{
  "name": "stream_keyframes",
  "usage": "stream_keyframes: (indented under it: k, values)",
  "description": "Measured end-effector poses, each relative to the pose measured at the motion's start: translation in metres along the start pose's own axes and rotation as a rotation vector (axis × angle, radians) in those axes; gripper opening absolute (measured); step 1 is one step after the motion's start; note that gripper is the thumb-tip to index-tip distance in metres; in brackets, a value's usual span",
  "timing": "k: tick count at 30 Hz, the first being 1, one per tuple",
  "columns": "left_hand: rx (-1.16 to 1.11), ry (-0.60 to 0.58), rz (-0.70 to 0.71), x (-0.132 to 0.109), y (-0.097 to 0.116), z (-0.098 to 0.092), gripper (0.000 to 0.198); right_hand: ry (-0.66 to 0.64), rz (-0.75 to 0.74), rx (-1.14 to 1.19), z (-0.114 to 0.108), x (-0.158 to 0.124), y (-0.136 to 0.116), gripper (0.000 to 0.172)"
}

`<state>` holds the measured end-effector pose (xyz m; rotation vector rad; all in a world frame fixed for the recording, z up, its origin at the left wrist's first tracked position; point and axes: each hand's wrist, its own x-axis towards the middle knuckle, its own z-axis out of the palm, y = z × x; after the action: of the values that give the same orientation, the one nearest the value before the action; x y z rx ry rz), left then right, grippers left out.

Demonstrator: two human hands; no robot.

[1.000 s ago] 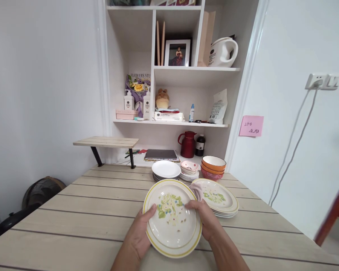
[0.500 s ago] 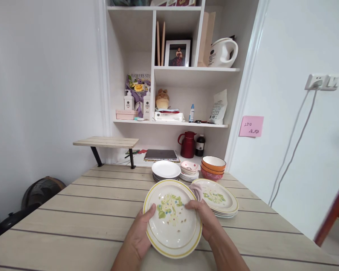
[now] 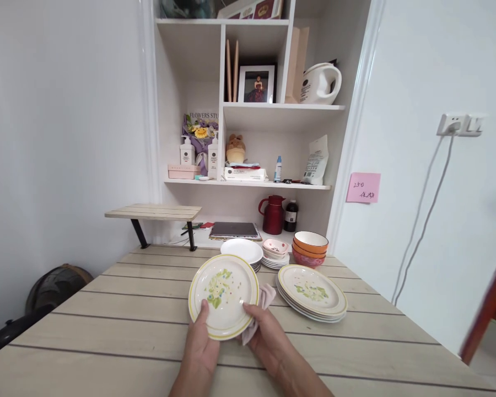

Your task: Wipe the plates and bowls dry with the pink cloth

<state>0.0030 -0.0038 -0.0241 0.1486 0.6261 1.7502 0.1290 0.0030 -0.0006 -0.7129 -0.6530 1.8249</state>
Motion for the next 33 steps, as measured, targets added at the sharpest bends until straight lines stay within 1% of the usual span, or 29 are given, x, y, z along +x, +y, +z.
stream_keyframes:
  k: [1, 3, 6, 8, 10, 13, 15, 17, 19, 21, 26, 30, 33]
  values:
    - [0.005, -0.007, 0.003, -0.001, -0.001, 0.001, 0.056, 0.001, -0.005, 0.013, 0.001, 0.001, 0.003, 0.046]
    - [0.025, -0.030, 0.002, -0.004, -0.003, 0.004, 0.055, 0.047, -0.032, 0.047, 0.000, 0.002, 0.004, 0.045]
    - [0.062, -0.084, -0.018, -0.011, -0.003, 0.011, 0.056, 0.142, -0.073, 0.038, -0.003, 0.004, -0.003, 0.043]
    - [0.077, -0.127, -0.033, -0.015, 0.000, 0.013, 0.059, 0.177, -0.090, 0.015, -0.007, 0.005, -0.010, 0.042]
    - [0.067, -0.179, -0.054, -0.018, 0.005, 0.013, 0.062, 0.180, -0.095, -0.008, -0.012, 0.004, -0.021, 0.040]
    - [0.008, -0.264, -0.097, -0.022, 0.010, 0.010, 0.058, 0.146, -0.067, -0.063, -0.022, -0.001, -0.039, 0.042]
    - [0.001, -0.315, -0.173, -0.025, 0.012, 0.009, 0.058, 0.114, -0.039, -0.111, -0.028, -0.005, -0.050, 0.048]
    - [0.036, -0.341, -0.278, -0.029, 0.013, 0.009, 0.061, 0.100, -0.032, -0.157, -0.031, -0.009, -0.057, 0.055]
    - [0.079, -0.341, -0.367, -0.032, 0.014, 0.011, 0.065, 0.107, -0.048, -0.193, -0.033, -0.010, -0.061, 0.056]
    - [0.105, -0.312, -0.403, -0.035, 0.014, 0.013, 0.068, 0.122, -0.067, -0.215, -0.033, -0.011, -0.061, 0.052]
    - [0.137, -0.263, -0.389, -0.036, 0.014, 0.014, 0.069, 0.132, -0.098, -0.253, -0.031, -0.012, -0.060, 0.047]
    - [0.157, -0.240, -0.374, -0.036, 0.017, 0.010, 0.066, 0.108, -0.100, -0.273, -0.034, -0.013, -0.064, 0.053]
    - [0.178, -0.251, -0.407, -0.037, 0.020, 0.008, 0.063, 0.130, -0.072, -0.287, -0.040, -0.013, -0.066, 0.055]
